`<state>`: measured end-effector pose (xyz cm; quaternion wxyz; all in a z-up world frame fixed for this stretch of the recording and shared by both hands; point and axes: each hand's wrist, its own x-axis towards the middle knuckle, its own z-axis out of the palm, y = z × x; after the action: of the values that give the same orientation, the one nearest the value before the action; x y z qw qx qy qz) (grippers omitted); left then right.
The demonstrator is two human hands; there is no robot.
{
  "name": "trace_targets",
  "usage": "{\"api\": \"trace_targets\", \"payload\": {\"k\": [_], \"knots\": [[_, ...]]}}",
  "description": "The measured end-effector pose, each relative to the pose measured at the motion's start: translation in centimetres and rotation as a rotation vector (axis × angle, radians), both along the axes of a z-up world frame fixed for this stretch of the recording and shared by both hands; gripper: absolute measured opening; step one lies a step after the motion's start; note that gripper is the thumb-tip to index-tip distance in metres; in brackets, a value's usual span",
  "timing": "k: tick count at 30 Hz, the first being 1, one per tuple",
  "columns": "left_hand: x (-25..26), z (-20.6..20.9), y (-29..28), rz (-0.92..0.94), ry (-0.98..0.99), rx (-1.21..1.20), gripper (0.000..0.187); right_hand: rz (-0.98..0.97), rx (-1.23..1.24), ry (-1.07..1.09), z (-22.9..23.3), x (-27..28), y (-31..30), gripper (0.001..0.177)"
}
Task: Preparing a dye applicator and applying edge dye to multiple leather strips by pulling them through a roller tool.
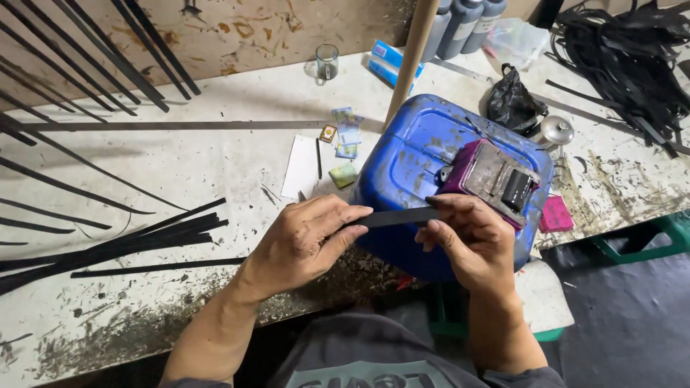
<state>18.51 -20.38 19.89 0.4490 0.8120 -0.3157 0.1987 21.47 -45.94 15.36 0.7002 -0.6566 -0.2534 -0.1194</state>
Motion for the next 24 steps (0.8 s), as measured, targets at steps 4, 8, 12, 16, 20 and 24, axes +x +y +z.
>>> {"api": "trace_targets", "payload": {"k": [4, 8, 12, 16, 20, 24], "knots": [[0.7, 0.6, -1.4, 0.017, 0.042, 0.004, 0.015, -0.021, -0.089, 0.007, 0.7, 0.4, -1.6, 0.022], [1.8, 1.3, -1.9, -0.011, 0.096, 0.028, 0.015, -0.038, -0.157, -0.014, 1.1, 0.8, -2.1, 0.018], [2.8, 1.4, -1.7, -0.06, 0.185, 0.023, 0.014, -0.066, -0.223, -0.051, 1.8, 0.7, -2.2, 0.016], [3.5, 1.9, -1.5, -0.086, 0.223, 0.017, 0.014, -0.119, -0.295, -0.067, 2.2, 0.7, -2.0, 0.013], [4.1, 2.2, -1.1, -0.125, 0.266, 0.042, 0.017, -0.13, -0.308, -0.075, 2.9, 0.7, -1.5, 0.011], [5.3, 1.2, -0.7, -0.217, 0.391, 0.021, 0.024, -0.15, -0.27, -0.069, 2.5, 0.9, -1.6, 0.012]]}}
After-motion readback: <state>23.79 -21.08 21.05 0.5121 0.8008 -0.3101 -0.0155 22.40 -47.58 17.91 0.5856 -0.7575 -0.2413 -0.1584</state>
